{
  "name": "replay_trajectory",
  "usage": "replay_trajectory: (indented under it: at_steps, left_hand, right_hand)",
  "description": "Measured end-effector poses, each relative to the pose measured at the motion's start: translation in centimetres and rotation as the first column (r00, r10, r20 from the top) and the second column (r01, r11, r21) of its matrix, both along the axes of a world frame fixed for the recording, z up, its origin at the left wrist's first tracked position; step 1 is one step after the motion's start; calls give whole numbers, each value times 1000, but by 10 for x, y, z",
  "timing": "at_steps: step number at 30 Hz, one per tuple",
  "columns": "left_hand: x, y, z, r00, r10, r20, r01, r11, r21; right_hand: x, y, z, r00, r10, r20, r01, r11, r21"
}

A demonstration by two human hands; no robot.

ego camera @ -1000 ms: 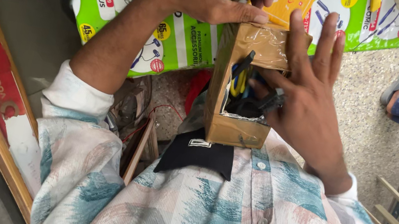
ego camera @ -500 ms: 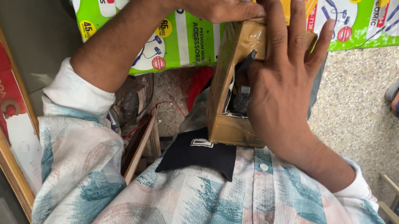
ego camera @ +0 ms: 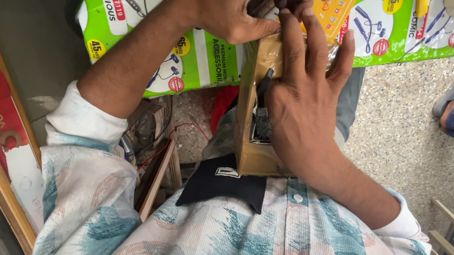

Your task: The person disassembles a smartphone, applies adhesive to the internal frame, and reattaches the back cover. They then retrieve a rubber band from a box and wrap it around the phone to secure the back cover while the adhesive sets.

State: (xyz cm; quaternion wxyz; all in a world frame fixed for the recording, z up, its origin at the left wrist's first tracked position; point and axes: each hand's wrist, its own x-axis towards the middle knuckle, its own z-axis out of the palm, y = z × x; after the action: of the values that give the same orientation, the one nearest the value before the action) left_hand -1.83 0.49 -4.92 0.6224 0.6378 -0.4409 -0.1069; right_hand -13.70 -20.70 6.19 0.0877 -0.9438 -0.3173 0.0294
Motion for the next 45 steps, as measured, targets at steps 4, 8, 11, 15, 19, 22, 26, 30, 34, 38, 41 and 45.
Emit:
replay_trajectory:
  at_steps: [4, 8, 11, 15, 19, 22, 26, 30, 34, 38, 41, 45]
  left_hand:
    - [-1, -1, 1, 1000, -1, -11, 1, 1000, 29]
    - [-3, -4, 8, 1000, 10, 15, -10, 999, 32]
    - [-3, -5, 14, 1000, 0, -23, 2, 998, 64]
    - [-2, -6, 19, 1000, -7, -24, 8, 998, 64]
    - [0, -6, 17, 999, -8, 44, 7, 999, 40]
    - [-1, -7, 14, 999, -43, -14, 43, 999, -2]
    - [-2, -5, 11, 1000, -21, -20, 22, 998, 54]
    - [-1, -3, 9, 999, 2, 41, -5, 997, 72]
    - [0, -1, 7, 999, 11, 34, -13, 997, 74]
    - [-2, 0, 2, 997, 50, 66, -56, 993, 102]
    - [-2, 0, -1, 994, 77, 76, -86, 987, 134]
    - [-1, 1, -1, 983, 92, 158, -111, 987, 114]
  right_hand:
    - [2, -3, 9, 997, 29, -72, -29, 1000, 8]
    - [9, -9, 21, 989, 95, -116, -99, 995, -32]
    - [13, -11, 25, 980, 113, -165, -114, 993, 2]
    - [10, -6, 24, 984, 63, -167, -74, 996, -58]
    - [3, -4, 18, 999, 36, -7, -37, 996, -75]
    - [1, -4, 11, 1000, 5, -15, -5, 1000, 20]
    - [-2, -3, 3, 999, -52, -9, 52, 997, 65]
    - [-5, -2, 1, 998, -51, -27, 53, 996, 78]
    - [-5, -1, -1, 999, -32, 35, 34, 998, -61]
    - [-4, -1, -4, 1000, -9, 13, 10, 994, -105]
    - [-2, 2, -2, 1000, -4, 13, 5, 996, -92]
    - [5, 4, 10, 1000, 30, 9, -29, 991, -131]
